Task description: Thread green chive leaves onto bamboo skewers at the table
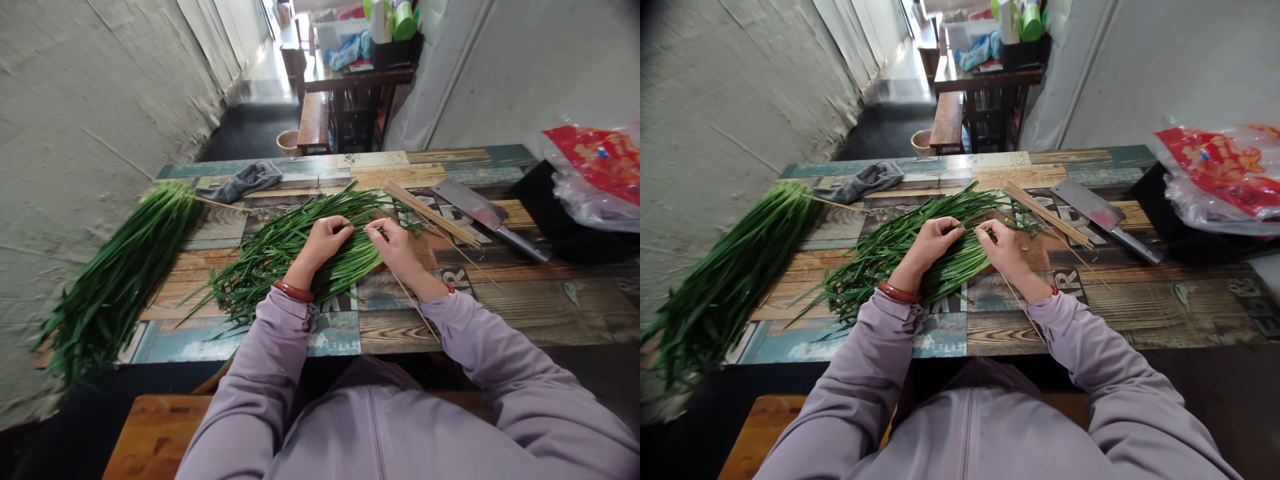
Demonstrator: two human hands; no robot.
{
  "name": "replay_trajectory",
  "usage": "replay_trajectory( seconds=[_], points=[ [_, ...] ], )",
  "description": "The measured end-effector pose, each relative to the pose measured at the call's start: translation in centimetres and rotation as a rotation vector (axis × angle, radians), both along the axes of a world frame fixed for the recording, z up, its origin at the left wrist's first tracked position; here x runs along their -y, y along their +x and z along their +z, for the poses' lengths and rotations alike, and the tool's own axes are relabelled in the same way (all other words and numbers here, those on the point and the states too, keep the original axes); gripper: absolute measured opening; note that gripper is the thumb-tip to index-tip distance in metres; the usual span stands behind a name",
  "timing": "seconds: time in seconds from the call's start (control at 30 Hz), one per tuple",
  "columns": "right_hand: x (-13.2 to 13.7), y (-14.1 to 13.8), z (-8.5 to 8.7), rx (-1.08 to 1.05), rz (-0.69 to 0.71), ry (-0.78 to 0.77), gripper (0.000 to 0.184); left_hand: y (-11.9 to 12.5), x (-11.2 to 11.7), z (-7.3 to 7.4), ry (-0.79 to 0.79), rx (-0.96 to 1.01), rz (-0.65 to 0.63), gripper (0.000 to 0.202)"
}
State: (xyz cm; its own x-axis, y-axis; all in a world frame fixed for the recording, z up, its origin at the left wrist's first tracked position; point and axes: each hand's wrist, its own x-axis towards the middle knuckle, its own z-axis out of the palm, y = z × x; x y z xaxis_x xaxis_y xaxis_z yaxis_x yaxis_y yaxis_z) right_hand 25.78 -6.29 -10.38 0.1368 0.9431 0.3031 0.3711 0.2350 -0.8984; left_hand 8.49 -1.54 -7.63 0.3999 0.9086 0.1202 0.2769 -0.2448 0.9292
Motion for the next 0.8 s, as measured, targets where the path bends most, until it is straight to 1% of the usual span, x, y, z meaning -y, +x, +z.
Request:
replay_trajectory(
  seconds=[0.27, 0.53, 0.8],
  points=[
    [-0.05, -0.02, -0.02, -0.012, 0.017, -0.011, 0.021, 0.36, -0.13, -0.31, 0.005, 0.022, 0.033, 0.021],
    [-0.12, 0.01, -0.03, -0.007, 0.007, -0.011, 0.022, 0.39, 0.10, -0.06, -0.059, 0.096, 0.004, 0.020],
    [-0.24, 0.02, -0.25, -0.020, 0.013, 0.009, 0.023, 0.43, 0.03, -0.31, -0.072, 0.136, -0.020, 0.021]
  ],
)
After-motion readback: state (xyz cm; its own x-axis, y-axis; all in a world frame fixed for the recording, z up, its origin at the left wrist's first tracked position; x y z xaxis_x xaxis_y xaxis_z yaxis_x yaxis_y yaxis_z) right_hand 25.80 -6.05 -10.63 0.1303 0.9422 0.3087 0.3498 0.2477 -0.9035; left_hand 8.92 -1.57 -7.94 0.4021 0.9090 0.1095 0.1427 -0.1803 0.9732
